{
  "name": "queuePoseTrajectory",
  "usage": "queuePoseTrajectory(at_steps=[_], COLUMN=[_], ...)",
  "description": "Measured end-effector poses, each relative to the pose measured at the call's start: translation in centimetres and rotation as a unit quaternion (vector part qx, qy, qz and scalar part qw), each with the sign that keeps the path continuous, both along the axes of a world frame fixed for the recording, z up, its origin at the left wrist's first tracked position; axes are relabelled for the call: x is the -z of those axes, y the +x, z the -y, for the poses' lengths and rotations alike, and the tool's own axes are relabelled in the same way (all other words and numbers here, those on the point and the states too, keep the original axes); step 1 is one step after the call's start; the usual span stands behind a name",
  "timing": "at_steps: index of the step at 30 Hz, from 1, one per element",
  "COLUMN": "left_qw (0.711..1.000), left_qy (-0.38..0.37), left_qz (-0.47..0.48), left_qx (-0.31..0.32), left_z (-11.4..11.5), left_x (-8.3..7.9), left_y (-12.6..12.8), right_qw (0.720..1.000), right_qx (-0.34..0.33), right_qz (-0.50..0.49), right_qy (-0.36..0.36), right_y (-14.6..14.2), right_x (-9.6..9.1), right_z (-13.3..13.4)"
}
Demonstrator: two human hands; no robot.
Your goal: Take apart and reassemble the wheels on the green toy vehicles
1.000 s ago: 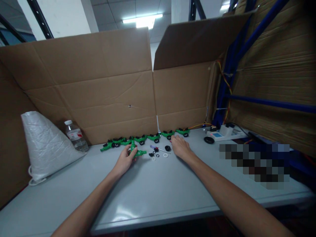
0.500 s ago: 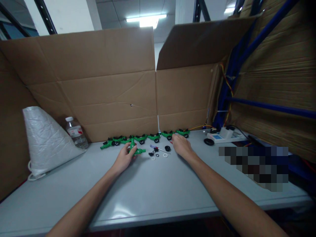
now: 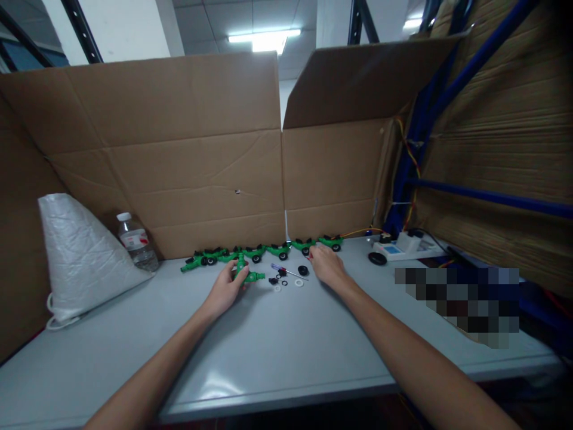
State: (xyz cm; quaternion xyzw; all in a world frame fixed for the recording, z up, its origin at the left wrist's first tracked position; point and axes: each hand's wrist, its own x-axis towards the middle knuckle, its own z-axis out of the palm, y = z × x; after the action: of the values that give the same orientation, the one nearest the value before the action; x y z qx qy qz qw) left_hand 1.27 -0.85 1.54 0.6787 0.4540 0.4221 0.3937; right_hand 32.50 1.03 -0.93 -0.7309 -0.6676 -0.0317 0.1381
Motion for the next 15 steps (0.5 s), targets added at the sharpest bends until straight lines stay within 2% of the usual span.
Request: queuePoseTrajectory(at_steps=[8, 15], left_qw=[1.0, 1.0], left_qy=[0.0, -0.001], left_qz=[-0.008, -0.005], left_qx=[0.003, -0.004], left_z=[-0.19, 0.23], left_x=[0.47, -0.11], left_y=[-0.07, 0.13], right_qw=[0.999, 0.998], right_qx=[-0.02, -0.024], right_qz=[-0.034, -0.046], right_qy=[-0.034, -0.038], right_y=[-0.11, -0.11], right_x=[0.2, 0.04], right_z=[-0.53, -0.39])
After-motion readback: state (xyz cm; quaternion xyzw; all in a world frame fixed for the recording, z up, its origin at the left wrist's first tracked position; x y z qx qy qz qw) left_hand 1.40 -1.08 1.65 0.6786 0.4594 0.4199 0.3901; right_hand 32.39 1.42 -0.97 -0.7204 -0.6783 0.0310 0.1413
